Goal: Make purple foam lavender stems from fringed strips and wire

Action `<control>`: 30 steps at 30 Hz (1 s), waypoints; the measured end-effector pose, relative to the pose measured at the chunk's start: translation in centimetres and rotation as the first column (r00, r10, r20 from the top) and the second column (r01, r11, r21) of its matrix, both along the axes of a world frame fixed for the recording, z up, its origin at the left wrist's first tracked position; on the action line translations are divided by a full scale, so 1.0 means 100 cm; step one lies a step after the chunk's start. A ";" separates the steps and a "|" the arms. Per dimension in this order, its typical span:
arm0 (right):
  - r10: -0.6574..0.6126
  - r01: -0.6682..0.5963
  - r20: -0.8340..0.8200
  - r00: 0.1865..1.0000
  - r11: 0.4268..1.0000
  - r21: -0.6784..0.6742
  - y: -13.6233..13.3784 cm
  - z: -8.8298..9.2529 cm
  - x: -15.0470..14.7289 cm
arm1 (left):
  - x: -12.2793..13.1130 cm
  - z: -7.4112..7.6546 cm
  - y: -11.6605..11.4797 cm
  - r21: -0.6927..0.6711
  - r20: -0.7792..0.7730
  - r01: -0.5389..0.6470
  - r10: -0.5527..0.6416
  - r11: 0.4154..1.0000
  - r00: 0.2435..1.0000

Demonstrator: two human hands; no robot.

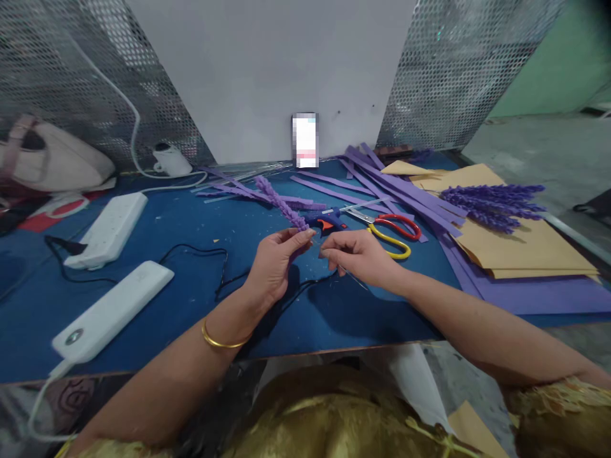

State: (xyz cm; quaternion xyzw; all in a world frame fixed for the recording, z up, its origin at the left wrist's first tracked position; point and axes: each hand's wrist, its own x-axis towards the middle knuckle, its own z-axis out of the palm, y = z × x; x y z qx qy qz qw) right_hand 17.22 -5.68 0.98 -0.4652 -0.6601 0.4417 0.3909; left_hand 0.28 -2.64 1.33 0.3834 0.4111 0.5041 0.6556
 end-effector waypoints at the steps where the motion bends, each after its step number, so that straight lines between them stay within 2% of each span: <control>1: -0.001 0.001 0.006 1.000 1.000 -0.001 0.000 0.000 0.000 | 0.000 -0.001 0.000 0.004 0.000 -0.015 0.015 1.000 1.000; 5: -0.004 0.004 0.023 1.000 1.000 -0.008 -0.001 -0.002 -0.001 | 0.001 -0.002 0.000 0.002 -0.008 -0.026 0.026 1.000 1.000; 10: -0.003 0.003 -0.002 1.000 1.000 -0.003 0.001 0.000 0.001 | 0.000 0.002 0.001 -0.007 -0.027 0.016 -0.016 1.000 0.999; 16: 0.014 -0.013 0.027 1.000 0.999 -0.037 0.000 0.001 -0.001 | -0.001 0.004 0.002 -0.023 -0.004 -0.048 0.048 0.999 0.999; 24: 0.011 -0.020 -0.096 0.995 0.996 -0.092 0.004 0.008 0.004 | -0.005 0.005 0.004 -0.012 -0.014 0.056 -0.056 0.998 0.998; 30: 0.041 -0.057 -0.110 0.993 0.987 -0.147 0.004 0.010 0.004 | -0.001 0.004 0.005 -0.029 0.019 -0.008 0.008 1.000 1.000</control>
